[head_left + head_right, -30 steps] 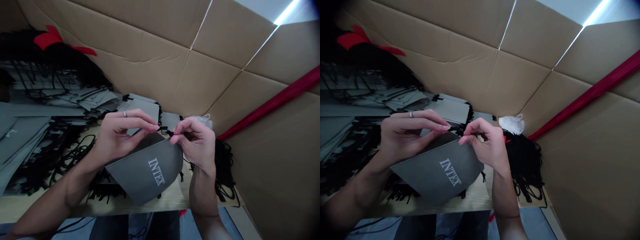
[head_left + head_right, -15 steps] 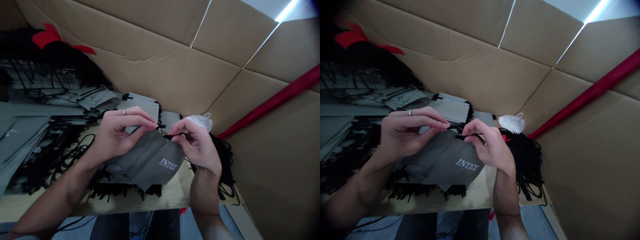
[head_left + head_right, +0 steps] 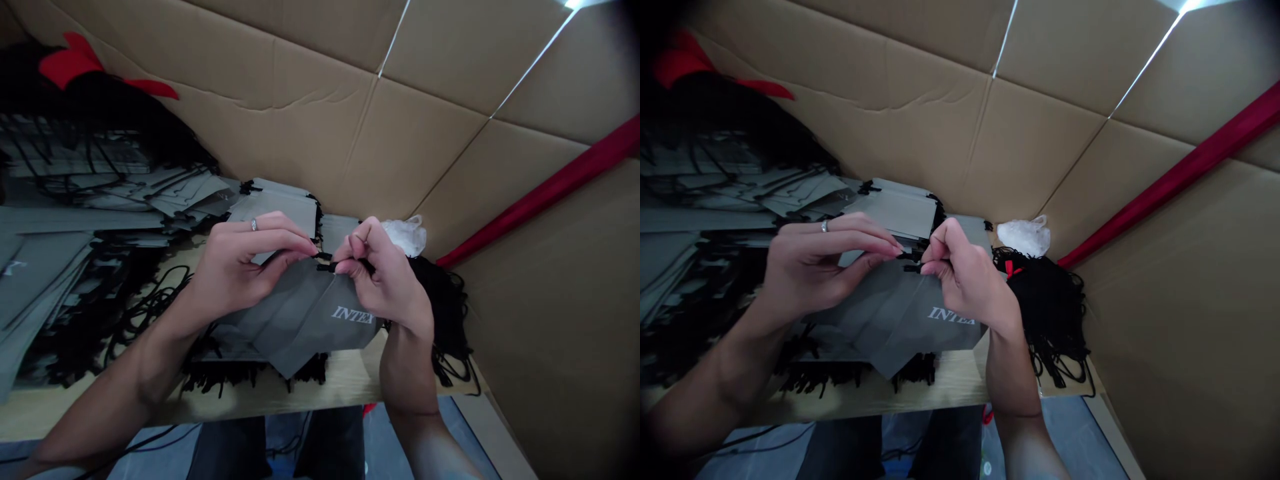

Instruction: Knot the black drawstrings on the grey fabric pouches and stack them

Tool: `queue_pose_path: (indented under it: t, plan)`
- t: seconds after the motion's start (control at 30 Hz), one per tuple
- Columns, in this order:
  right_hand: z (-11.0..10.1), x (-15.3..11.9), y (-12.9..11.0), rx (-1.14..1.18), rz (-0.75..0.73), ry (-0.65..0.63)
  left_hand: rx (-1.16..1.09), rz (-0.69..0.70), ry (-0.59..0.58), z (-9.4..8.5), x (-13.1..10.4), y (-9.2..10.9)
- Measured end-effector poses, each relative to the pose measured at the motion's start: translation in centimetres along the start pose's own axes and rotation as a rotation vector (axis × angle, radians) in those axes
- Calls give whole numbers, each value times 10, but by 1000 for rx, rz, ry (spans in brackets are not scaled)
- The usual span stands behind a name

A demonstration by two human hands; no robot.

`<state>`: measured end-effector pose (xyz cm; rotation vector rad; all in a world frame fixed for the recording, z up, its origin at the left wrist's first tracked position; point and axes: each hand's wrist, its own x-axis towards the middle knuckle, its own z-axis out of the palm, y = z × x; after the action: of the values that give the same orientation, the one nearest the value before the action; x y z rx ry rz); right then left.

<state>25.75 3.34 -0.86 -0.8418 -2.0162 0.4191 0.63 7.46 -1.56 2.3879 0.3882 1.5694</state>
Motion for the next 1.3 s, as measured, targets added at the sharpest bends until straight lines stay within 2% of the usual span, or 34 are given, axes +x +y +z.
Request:
queue_pose_path:
  t: [0.2, 0.5, 0.7, 0.77, 0.9, 1.0, 1.13, 1.3]
  plan:
    - [1, 2, -1, 23, -31, 20, -10, -147, 37, 1, -6, -1]
    - [1, 2, -3, -5, -26, 22, -11, -181, 68, 2, -8, 0]
    - [-4, 3, -4, -9, 63, 24, -122, -200, 170, 3, -7, -4]
    - [1, 5, -7, -25, 34, 47, -156, -211, 179, 5, -6, -3]
    - [18, 9, -11, -33, -131, 113, -229, -202, 181, 8, -7, 1]
    - [25, 10, -13, -18, -202, 199, -186, -193, 92, 6, -6, 3]
    - [23, 10, -13, 17, -178, 167, -78, -142, -121, 3, -2, 3]
    - [19, 12, -11, 102, -194, 115, -1, 9, -183, 6, 0, 9]
